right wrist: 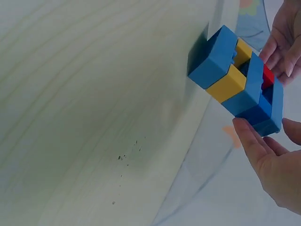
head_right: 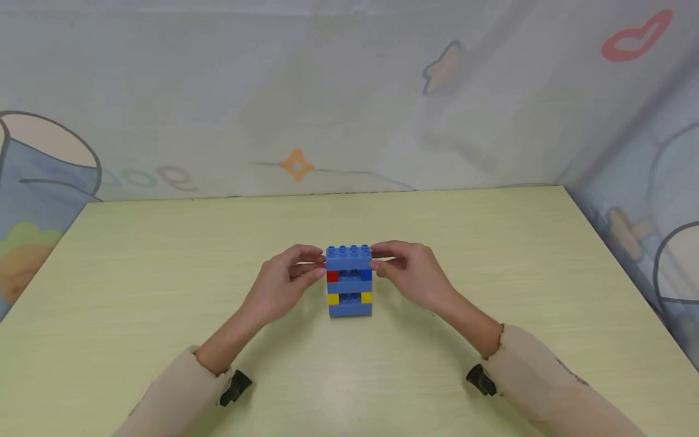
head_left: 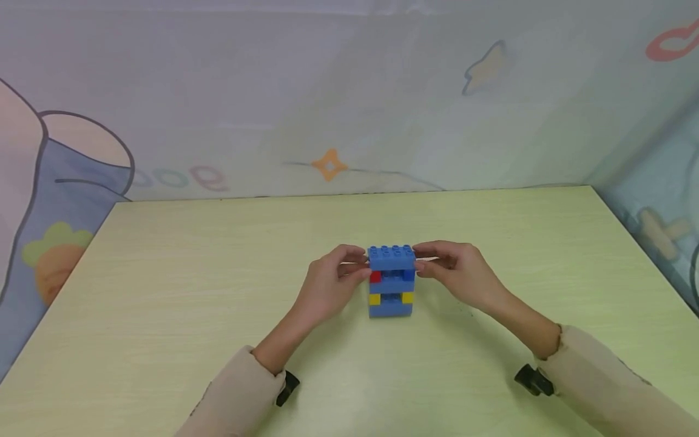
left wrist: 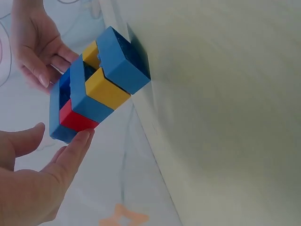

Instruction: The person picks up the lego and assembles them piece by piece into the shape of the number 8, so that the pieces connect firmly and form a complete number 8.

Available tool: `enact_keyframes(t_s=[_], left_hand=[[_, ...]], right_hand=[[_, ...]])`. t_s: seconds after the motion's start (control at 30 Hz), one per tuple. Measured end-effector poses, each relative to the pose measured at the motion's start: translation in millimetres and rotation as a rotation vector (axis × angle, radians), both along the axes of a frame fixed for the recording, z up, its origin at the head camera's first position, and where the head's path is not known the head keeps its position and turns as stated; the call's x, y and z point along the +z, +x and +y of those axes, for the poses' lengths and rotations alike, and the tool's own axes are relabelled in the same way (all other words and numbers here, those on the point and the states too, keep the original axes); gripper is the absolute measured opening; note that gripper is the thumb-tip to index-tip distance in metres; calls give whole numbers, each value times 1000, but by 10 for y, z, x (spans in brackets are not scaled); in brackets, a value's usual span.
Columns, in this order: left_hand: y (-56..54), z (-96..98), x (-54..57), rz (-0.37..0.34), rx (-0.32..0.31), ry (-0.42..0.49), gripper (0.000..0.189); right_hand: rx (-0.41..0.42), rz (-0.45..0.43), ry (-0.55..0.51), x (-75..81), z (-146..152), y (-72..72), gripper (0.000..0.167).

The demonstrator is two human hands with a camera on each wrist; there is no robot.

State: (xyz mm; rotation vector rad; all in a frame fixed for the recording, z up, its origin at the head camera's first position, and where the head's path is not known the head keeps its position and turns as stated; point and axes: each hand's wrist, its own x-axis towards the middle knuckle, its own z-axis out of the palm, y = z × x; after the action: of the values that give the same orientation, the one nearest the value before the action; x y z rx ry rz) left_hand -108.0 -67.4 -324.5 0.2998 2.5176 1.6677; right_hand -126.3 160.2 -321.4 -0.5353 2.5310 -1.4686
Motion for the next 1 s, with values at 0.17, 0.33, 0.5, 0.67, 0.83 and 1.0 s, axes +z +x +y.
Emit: enact_keyframes(t_s=[0.17, 0.33, 0.5, 0.67, 0.83, 1.0], left_hand=[[-33, -20, -20, -39, -34, -15, 30], [-59, -27, -79, -71, -78, -78, 33], [-91, -4, -127, -68, -102, -142, 33], [-118, 9, -168, -86, -113, -193, 33], [-131, 9, -186, -103, -135, -217, 33], [-153, 3, -216, -111, -157, -225, 33]], right_hand=[[20, -78, -27, -56, -10, -40, 37], [30, -121, 1, -105, -30, -38, 41], [58, -184, 10, -140, -38, -40, 45], [131, -197, 27, -168, -42, -55, 50], [189, -238, 15, -203, -48, -66, 54], [228, -248, -5, -242, -49, -83, 55]])
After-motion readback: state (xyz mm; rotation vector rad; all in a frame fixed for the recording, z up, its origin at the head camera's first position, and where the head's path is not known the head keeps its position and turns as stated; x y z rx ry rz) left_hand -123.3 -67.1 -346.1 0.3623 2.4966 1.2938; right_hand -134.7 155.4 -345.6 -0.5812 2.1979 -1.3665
